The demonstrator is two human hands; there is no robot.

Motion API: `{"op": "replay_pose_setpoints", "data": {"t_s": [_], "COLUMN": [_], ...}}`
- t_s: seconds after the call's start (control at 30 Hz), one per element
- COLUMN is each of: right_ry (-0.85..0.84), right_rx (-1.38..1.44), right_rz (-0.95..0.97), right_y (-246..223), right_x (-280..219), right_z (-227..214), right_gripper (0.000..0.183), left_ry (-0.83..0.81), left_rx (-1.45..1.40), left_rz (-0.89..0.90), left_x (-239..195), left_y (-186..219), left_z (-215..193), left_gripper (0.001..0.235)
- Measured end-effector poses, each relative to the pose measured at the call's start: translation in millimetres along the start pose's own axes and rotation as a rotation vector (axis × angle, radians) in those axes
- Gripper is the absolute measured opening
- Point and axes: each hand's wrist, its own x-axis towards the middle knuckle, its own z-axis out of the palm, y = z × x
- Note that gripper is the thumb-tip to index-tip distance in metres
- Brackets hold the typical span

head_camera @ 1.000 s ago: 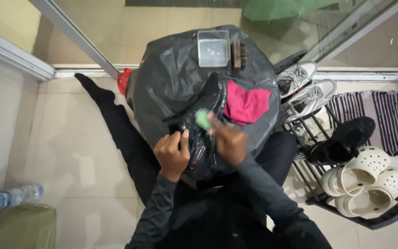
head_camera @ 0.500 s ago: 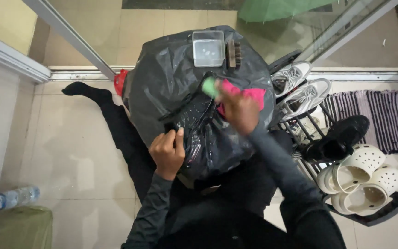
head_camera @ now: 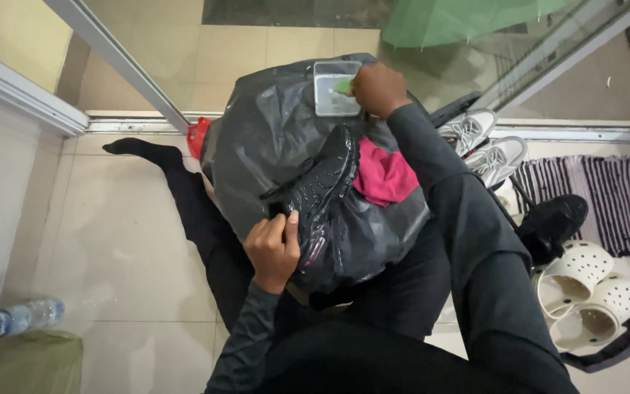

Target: The person scrubs a black shoe with a green brush and a cleaning solution, then wipes it with a pink cloth. The shoe is held in the left hand while the right hand applies the brush and cloth.

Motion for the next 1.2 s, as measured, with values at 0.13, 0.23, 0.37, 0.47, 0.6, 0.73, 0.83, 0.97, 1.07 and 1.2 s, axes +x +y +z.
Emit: {"op": "replay_pose_setpoints", "data": {"t_s": [0.13, 0.23, 0.37, 0.47, 0.6, 0.73, 0.83, 0.97, 1.07, 1.2], "right_ry": [-0.057, -0.061, -0.076, -0.089, -0.061, 0.088, -0.241, -0.245, 0.045, 0.039], "right_rx": [-0.074, -0.165, -0.143, -0.214, -0.224, -0.318, -0.087, -0.191, -0.356, -0.196], "right_rz": [-0.038, -0.027, -0.042, -0.054, -0.127, -0.158, -0.071, -0.083, -0.16, -0.31], "right_y": [-9, -14, -21, -23, -16, -21, -39, -30, -17, -26], "right_x": [7, 14, 15, 19, 20, 26, 14, 18, 30, 23], "right_z": [3, 10, 3, 0, 6, 22, -16, -14, 22, -1], "right_gripper": [0.038, 0.037, 0.038, 0.03, 0.021, 0.012, 0.035, 0.024, 0.014, 0.018], "left_ry": [-0.004, -0.016, -0.056, -0.037, -0.04, -0.033, -0.039, -0.049, -0.063, -0.019], "left_rx": [0.008, 0.017, 0.028, 0.022, 0.019, 0.011, 0.009, 0.008, -0.004, 0.016], "left_rz": [0.01, 0.02, 0.005, 0.003, 0.018, 0.009, -0.019, -0.004, -0.012, 0.001], "left_x": [3, 1, -2, 0, 4, 4, 0, 3, 2, 0], "left_y": [5, 4, 2, 3, 6, 5, 3, 3, 4, -3], "left_z": [-3, -1, 0, 0, -3, -2, 0, -1, -3, 3], "left_gripper": [0.045, 0.044, 0.041, 0.041, 0.042, 0.046, 0.041, 0.044, 0.043, 0.044]}}
